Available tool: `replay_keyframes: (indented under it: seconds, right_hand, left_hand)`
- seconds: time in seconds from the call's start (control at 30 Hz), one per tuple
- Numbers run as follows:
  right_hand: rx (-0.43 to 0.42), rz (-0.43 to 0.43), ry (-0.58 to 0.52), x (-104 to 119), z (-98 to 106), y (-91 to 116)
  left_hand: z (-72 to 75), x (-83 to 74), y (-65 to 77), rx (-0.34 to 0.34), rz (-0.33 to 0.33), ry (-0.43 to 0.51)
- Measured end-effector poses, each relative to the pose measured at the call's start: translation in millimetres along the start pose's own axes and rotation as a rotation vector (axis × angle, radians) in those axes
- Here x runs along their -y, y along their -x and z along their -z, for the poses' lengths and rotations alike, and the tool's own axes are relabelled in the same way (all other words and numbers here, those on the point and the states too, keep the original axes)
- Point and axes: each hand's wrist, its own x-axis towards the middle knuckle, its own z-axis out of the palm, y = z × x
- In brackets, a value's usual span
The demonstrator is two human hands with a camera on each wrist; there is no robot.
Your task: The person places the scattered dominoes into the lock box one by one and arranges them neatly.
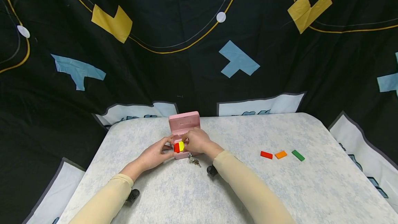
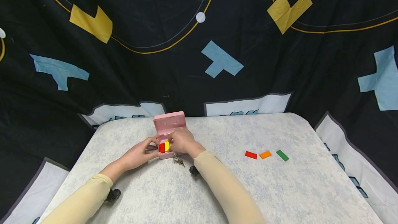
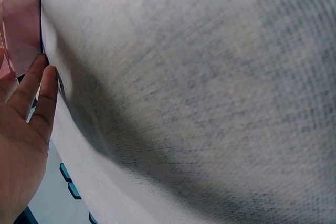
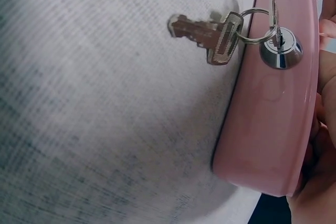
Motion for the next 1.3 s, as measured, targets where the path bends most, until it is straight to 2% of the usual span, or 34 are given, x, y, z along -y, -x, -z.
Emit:
replay_keyframes:
  seconds: [0.6, 0.87, 1.3]
  right_hand:
    - [0.023, -0.046, -0.011, 0.6, 1.0, -0.8]
    - [0.028, -0.041, -0.008, 0.9, 0.8, -1.2]
    - [0.025, -0.036, 0.005, 1.7, 1.8, -0.5]
  left_hand:
    - [0.0, -1.5, -0.2, 0.005, -0.006, 0.000]
    - [0.3, -1.5, 0.0, -0.002, 0.015, -0.024]
    - [0.5, -1.3, 1.2, 0.005, 0.000, -0.012]
